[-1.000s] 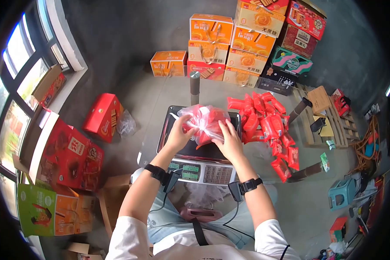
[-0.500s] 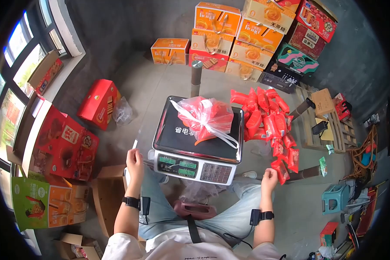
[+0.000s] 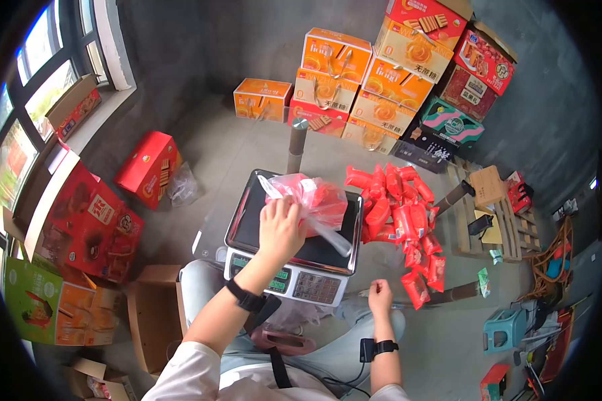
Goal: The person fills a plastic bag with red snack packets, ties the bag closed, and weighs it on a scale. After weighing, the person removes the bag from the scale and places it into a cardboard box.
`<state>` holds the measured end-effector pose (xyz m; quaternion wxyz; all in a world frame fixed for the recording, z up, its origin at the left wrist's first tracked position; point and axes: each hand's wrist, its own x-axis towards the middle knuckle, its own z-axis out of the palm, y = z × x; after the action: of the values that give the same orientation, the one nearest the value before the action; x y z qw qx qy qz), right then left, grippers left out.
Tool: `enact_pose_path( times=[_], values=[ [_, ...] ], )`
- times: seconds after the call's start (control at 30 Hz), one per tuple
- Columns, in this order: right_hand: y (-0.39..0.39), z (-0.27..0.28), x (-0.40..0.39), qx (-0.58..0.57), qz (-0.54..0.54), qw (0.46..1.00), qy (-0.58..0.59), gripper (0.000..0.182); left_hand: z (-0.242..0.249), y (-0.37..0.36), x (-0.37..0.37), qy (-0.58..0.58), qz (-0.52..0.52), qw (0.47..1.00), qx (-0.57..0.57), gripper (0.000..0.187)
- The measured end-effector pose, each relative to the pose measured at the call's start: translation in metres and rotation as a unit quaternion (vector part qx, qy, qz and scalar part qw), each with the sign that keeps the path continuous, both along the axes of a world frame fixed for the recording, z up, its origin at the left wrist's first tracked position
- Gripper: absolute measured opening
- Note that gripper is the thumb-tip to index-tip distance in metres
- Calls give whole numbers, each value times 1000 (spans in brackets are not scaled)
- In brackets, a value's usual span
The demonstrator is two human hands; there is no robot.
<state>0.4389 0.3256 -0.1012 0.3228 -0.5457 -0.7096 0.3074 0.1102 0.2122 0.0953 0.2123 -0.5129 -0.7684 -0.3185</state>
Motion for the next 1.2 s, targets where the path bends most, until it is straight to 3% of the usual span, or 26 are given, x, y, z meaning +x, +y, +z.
enact_pose_path(
  times=[0.23, 0.43, 0.5, 0.6, 0.63, 0.7, 0.87, 0.93, 1.1, 1.17, 1.2],
  values=[
    [-5, 7, 1, 6, 13, 1000, -1, 12, -41, -18, 11, -32, 30, 999, -2, 40],
    [-8, 12, -1, 21, 51, 998, 3, 11, -23, -56, 11, -33, -30, 999, 26, 27],
    [-21, 25, -11, -32, -5, 984, 176, 10, -3, -68, 23, -4, -53, 997, 53, 25],
    [-55, 59, -38, 62, 18, 967, 246, 10, 5, -81, 37, -4, -73, 996, 57, 23],
    [-76, 101, -52, 54, 33, 975, 213, 13, 6, -84, 38, -4, -91, 994, 53, 23],
    [-95, 149, -81, 171, 100, 957, 212, 18, 3, -83, 38, 3, -114, 992, 57, 22],
    [-102, 210, -134, 274, 264, 913, 146, 45, -1, -85, 49, 13, -149, 987, 54, 19],
    [-104, 208, -145, 283, 318, 904, 48, 43, 2, -90, 53, 22, -161, 985, 56, 17],
    [-104, 186, -155, 292, 277, 913, 60, 33, -15, -96, 43, -7, -126, 989, 80, 16],
    [-104, 186, -156, 304, 265, 914, 53, 31, -17, -96, 43, -2, -48, 994, 102, 18],
    [-103, 187, -157, 303, 262, 914, 61, 29, -20, -97, 40, -24, -53, 994, 94, 29]
  ],
)
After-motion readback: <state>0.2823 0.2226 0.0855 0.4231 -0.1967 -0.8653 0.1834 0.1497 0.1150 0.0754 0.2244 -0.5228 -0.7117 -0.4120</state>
